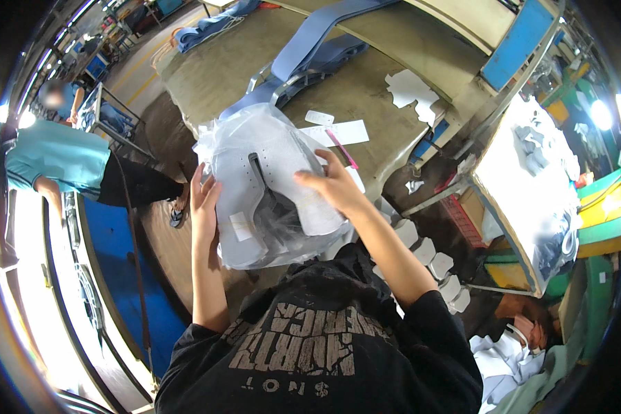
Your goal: The person places white plastic parts into a clear plastic bag, then ties the bag closed with a pink twist tie. The person handles the parts and bag by hand.
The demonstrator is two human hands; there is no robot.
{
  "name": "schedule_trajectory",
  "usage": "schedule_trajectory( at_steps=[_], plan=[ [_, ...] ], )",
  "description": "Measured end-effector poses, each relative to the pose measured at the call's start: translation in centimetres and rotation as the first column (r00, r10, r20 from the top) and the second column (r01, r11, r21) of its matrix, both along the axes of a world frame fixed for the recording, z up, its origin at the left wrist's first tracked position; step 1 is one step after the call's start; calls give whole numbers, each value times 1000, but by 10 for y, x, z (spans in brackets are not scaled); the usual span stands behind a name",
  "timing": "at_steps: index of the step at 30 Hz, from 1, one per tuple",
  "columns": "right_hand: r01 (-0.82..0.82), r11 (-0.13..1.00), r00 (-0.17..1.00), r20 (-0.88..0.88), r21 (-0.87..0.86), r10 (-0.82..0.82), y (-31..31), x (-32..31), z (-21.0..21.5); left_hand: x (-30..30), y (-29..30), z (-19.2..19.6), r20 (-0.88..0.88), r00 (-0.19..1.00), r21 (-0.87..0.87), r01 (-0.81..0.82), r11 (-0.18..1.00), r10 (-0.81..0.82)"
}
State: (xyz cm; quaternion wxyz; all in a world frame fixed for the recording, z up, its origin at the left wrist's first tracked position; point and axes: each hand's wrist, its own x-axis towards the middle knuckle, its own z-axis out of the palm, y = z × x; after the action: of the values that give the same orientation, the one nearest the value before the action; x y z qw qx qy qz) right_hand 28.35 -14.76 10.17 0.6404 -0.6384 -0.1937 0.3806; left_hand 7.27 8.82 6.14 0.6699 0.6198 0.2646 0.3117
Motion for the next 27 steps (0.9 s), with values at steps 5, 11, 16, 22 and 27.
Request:
schedule_trajectory(
  at_steps=[5,11,16,22,27],
  plan=[
    [-57,998,981,-182,31,62,-6,8,-6,-54,-8,-26,-297,953,46,79,996,-62],
    [57,996,817,-577,64,-10,1,1,14,-102,-69,61,-790,554,71,509,858,-263],
    [142,974,723,-690,177,19,9,-9,13,-62,-87,118,-565,436,364,894,262,-700],
    [-36,974,999,31,-223,44,-11,-9,28,-47,-89,132,-305,255,372,919,132,-917],
    [-121,653,658,433,-747,616,-70,-2,64,-64,-83,142,-515,645,406,763,503,-564]
  ],
)
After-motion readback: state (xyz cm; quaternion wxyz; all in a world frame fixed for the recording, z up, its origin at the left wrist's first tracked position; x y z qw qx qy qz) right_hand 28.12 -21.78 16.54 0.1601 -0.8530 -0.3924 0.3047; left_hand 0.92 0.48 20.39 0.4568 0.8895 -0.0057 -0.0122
